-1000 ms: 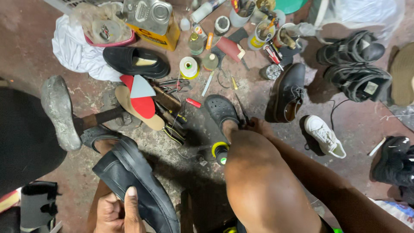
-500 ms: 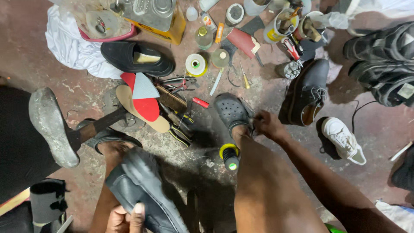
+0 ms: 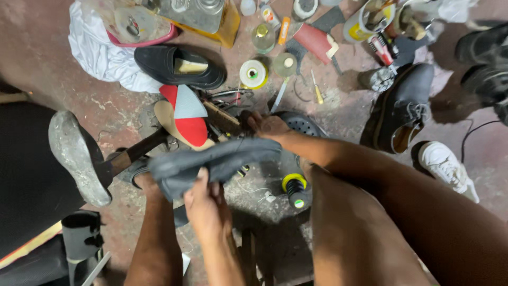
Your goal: The person stitches the upper part of a black shoe to the sole using a needle and thread, then uses shears to trim the thread and a lighter to melt the ends.
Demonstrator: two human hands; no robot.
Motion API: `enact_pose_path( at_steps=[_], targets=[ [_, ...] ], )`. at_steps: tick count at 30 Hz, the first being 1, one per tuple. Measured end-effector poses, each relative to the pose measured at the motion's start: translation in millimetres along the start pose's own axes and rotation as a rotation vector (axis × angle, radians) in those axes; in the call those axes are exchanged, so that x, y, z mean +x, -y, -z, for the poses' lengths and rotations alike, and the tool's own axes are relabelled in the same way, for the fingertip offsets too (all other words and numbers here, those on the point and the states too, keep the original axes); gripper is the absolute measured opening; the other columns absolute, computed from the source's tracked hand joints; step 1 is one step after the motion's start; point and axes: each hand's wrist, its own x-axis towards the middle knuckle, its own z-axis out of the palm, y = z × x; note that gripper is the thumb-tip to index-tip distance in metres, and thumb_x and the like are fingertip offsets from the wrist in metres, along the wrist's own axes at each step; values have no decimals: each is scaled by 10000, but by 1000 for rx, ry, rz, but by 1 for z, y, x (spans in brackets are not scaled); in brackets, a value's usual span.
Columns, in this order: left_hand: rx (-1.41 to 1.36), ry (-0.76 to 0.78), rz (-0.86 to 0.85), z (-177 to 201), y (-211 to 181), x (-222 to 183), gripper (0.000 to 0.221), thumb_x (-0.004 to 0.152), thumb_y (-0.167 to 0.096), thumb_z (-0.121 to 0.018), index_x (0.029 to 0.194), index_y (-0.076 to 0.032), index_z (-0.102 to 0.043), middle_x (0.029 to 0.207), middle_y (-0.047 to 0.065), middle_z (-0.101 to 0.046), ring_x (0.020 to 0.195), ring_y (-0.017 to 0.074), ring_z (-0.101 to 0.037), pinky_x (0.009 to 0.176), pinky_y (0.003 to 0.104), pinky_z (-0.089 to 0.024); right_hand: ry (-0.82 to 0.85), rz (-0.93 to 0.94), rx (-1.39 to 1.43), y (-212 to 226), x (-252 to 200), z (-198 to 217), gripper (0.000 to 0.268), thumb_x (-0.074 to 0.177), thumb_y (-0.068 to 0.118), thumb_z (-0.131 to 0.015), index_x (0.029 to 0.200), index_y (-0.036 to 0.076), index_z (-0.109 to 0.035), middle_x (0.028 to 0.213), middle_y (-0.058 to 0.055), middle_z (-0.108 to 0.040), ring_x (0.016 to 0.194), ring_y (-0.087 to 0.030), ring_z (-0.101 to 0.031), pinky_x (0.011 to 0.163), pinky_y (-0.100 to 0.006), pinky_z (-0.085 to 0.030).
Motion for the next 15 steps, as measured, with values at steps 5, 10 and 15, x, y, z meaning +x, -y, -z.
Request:
enact_pose_path(
  at_steps=[5,10,15],
  targets=[
    [494,78,-448,-13,8,45,154,1024,-168,-744,1056,-24,-701,907,-13,-648,757,40,-520,662,227,-428,-165,26,-119,-7,-1,-9,620,833,154,-599,1387,-71,-437,1384,-398,-496,871,-423,-708,583,-446,-597],
    [453,49,-368,-29,-2,74,257,971,-223,-693,1150,-42,-664,992,6,-703,768,54,-637,564,231,-545,56,-349,126,2,12,17,356,1007,199,-558,1297,-5,-517,1240,-277,-562,875,-449,-697,711,-536,-573],
    [407,47,-279,-36,0,76,285,988,-253,-667,1148,-17,-674,965,26,-711,725,74,-656,486,229,-528,-59,-276,195,0,-2,26,424,814,175,-658,1195,15,-561,1170,-226,-631,1033,-428,-669,851,-522,-540]
  ],
)
